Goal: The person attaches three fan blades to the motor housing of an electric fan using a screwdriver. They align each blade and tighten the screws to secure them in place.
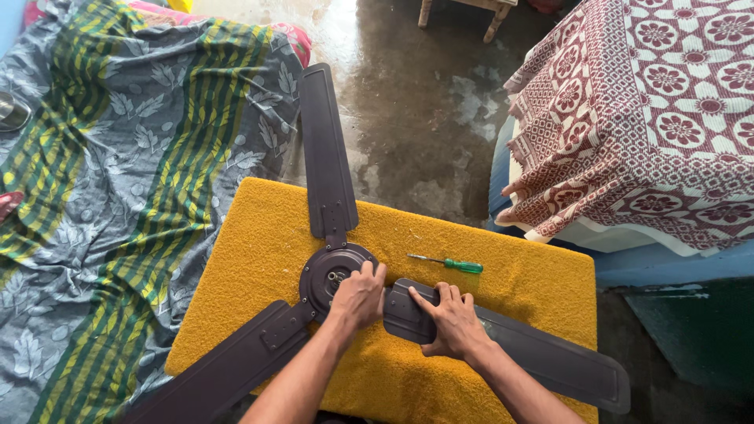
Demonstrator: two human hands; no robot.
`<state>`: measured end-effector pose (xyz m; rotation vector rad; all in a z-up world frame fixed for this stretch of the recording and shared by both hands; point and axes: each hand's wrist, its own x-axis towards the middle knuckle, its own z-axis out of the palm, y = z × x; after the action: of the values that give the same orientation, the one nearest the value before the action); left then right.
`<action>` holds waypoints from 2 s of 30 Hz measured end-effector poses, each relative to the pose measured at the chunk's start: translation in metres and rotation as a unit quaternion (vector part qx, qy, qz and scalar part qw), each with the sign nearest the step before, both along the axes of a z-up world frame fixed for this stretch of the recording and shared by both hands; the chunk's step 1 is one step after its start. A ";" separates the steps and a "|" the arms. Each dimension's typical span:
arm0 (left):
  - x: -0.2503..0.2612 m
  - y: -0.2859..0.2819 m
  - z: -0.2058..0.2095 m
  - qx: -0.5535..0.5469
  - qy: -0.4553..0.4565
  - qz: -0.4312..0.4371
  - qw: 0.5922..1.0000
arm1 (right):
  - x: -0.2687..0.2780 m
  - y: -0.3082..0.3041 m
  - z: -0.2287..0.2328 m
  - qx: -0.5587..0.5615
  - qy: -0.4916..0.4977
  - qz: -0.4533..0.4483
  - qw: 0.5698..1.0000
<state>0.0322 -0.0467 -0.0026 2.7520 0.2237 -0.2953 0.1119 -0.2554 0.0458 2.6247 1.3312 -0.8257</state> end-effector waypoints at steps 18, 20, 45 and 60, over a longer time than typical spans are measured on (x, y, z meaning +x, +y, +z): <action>-0.029 -0.004 -0.023 -0.434 -0.065 0.414 0.798 | -0.004 0.006 0.018 -0.012 -0.018 0.002 1.000; -0.039 -0.014 -0.014 -0.278 -0.090 0.356 0.888 | -0.005 0.005 0.022 -0.028 -0.019 0.003 0.999; -0.031 -0.022 -0.024 0.089 -0.033 0.027 0.995 | -0.017 0.008 0.022 -0.047 -0.022 -0.007 0.999; -0.037 -0.020 -0.007 0.058 0.003 0.018 0.998 | -0.017 0.005 0.017 -0.055 -0.014 -0.012 0.998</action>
<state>-0.0044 -0.0671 -0.0101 2.8587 0.2996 -0.2905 0.0951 -0.2505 0.0624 2.5637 1.2129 -0.8381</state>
